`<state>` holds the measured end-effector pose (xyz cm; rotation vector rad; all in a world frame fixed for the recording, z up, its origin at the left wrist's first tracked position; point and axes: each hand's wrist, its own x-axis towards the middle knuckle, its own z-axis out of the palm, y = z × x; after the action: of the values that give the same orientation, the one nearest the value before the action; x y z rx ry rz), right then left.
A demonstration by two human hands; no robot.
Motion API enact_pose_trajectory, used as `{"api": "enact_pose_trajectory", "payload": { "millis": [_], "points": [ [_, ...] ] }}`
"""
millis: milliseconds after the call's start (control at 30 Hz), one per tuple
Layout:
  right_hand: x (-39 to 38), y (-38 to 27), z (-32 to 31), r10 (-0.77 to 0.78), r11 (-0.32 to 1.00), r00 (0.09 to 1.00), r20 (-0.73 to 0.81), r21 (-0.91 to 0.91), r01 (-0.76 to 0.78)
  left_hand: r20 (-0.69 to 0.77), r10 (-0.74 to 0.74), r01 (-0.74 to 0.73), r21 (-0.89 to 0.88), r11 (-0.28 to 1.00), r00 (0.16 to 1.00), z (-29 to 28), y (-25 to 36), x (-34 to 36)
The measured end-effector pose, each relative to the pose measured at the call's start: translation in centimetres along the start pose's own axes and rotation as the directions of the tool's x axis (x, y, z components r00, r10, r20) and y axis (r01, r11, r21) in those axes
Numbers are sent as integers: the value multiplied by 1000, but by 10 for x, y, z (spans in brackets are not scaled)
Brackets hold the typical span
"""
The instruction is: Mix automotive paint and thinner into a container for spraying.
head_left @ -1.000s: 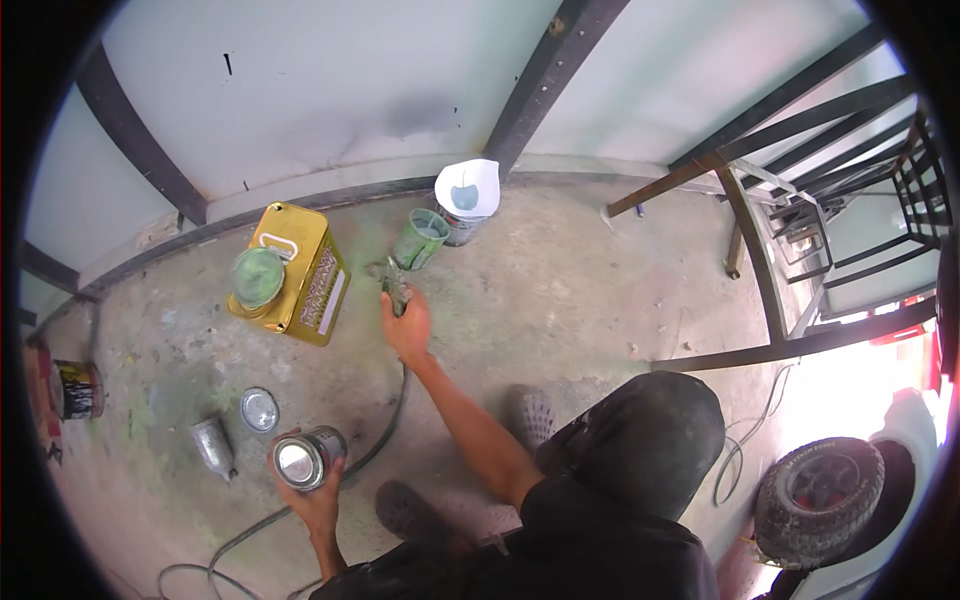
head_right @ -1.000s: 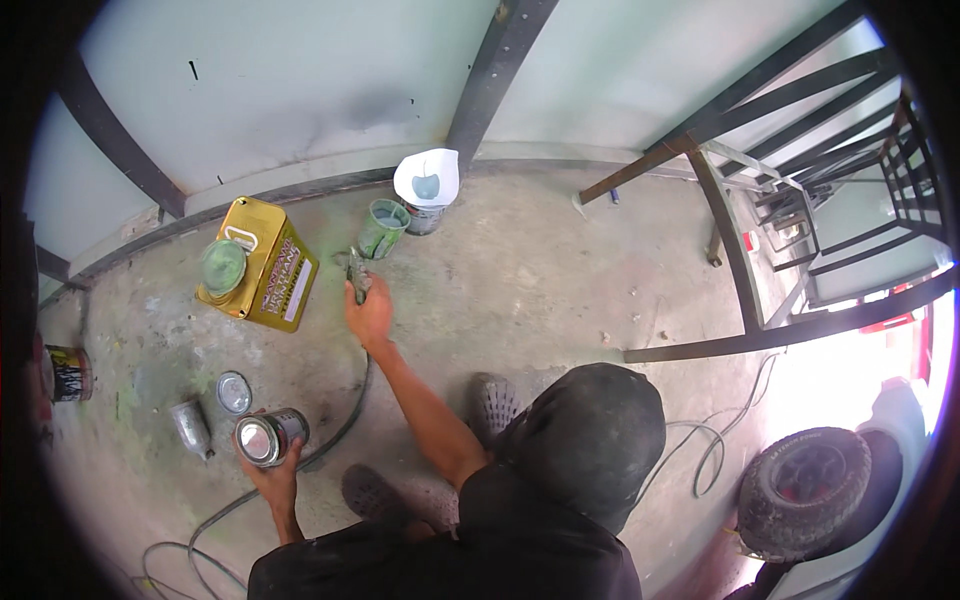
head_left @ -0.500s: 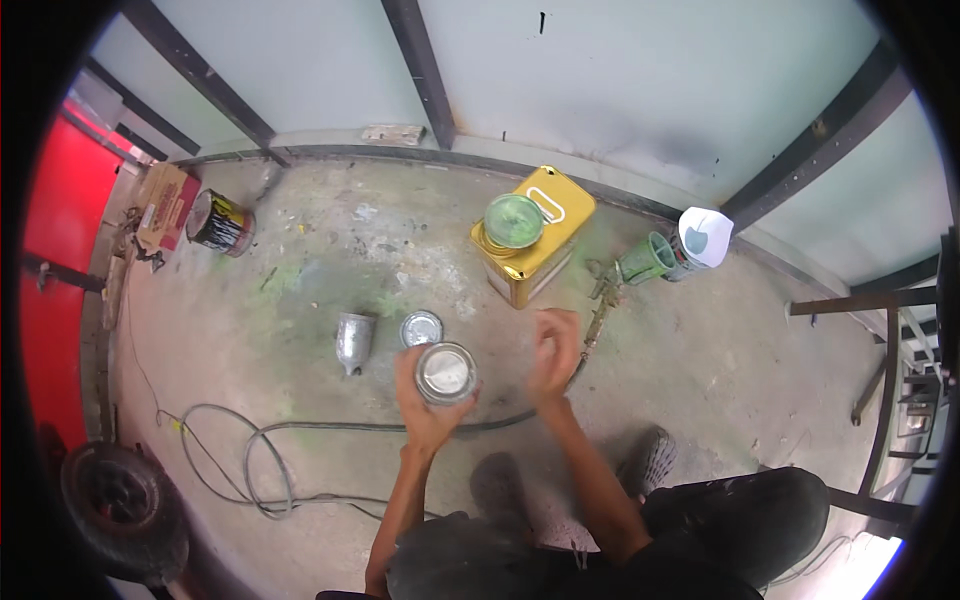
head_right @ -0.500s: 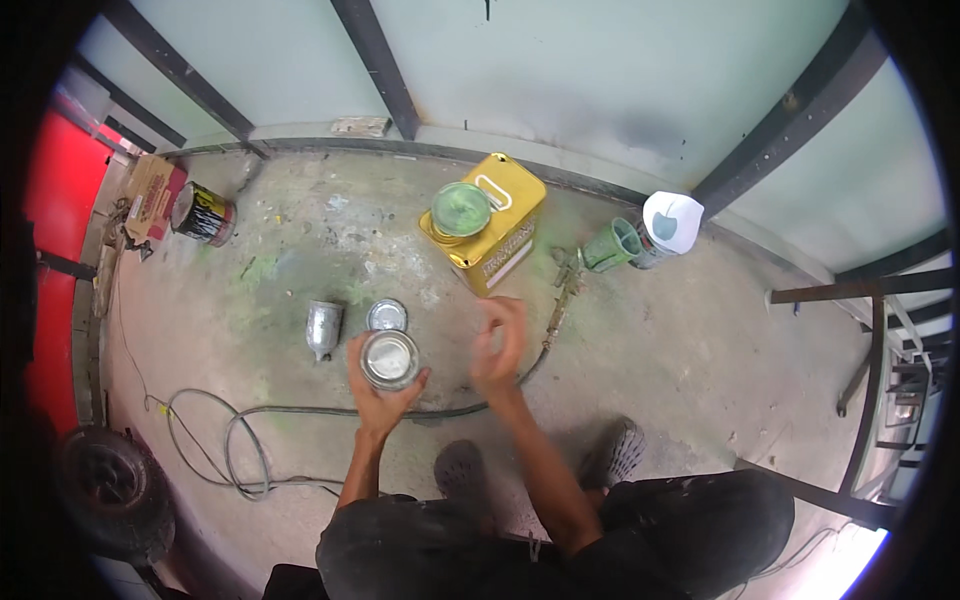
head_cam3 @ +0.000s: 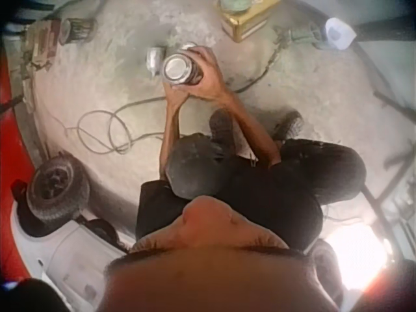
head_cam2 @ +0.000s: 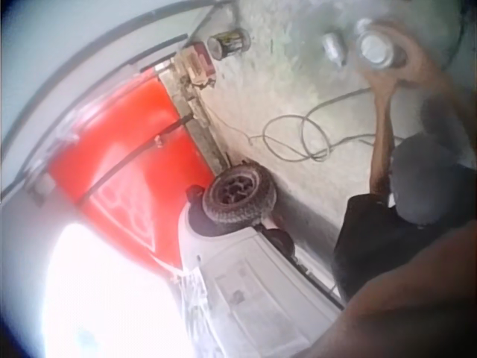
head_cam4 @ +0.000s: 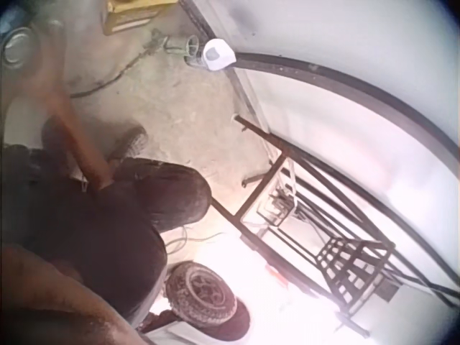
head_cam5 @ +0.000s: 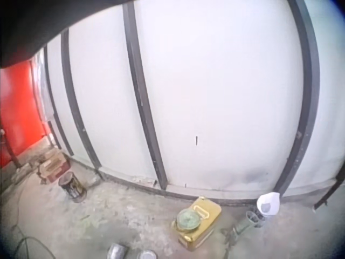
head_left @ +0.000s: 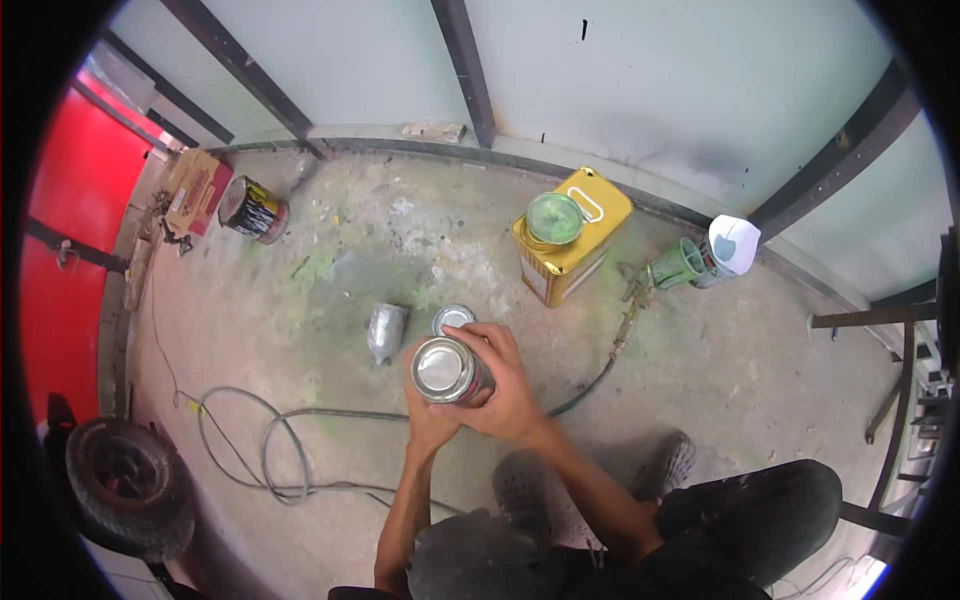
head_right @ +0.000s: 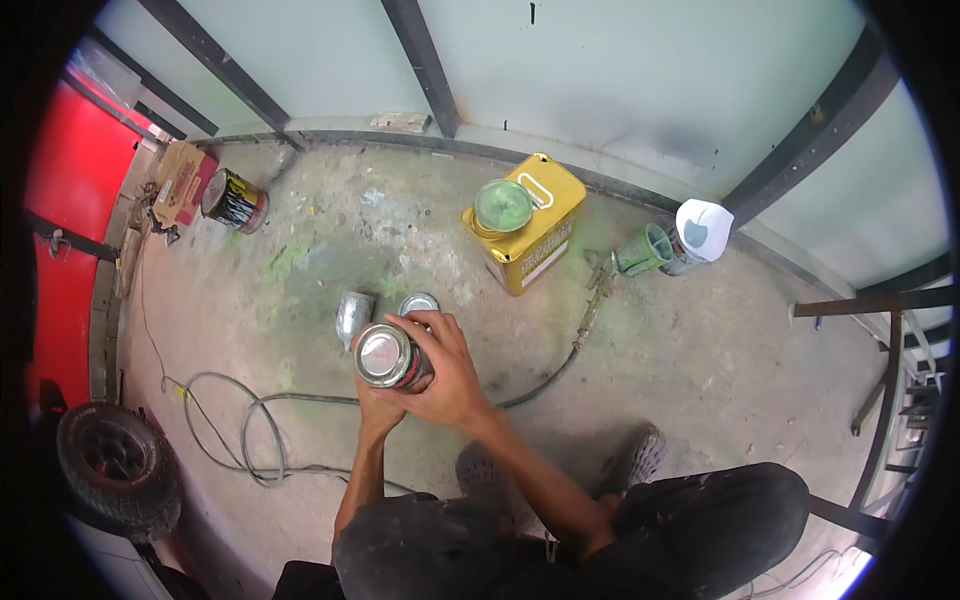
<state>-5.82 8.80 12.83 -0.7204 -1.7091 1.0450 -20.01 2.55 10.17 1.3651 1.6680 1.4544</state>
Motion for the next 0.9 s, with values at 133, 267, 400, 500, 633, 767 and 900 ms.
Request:
{"api": "enact_pose_trajectory", "payload": {
  "millis": [133, 267, 400, 500, 633, 767, 900],
  "points": [
    [1, -3, -7, -5, 1000, 998, 65, 10, 4, 75, 40, -38, -18, 999, 996, -5, 0, -1],
    [-2, -3, -8, -3, 999, 1000, 27, 46, 1, 106, -6, 9, -29, 1000, 994, -3, 6, 0],
    [-5, 0, -7, -19, 998, 999, 26, 60, 17, 163, -54, 66, -73, 995, 985, -2, 7, -3],
    [-8, 5, -4, -45, 996, 999, -7, 75, 46, 189, -84, 95, -52, 994, 978, -5, 3, -5],
    [-6, 7, -4, -136, 989, 988, -70, 53, 140, 291, -210, 198, 69, 978, 934, -14, 5, -5],
    [-4, 8, -3, -170, 980, 979, -115, 86, 180, 235, -123, 50, 296, 954, 964, -43, 23, -5],
    [-3, 5, -4, -168, 975, 967, -191, 115, 192, -53, 14, -2, 222, 975, 998, -46, 83, -9]
  ]
}}
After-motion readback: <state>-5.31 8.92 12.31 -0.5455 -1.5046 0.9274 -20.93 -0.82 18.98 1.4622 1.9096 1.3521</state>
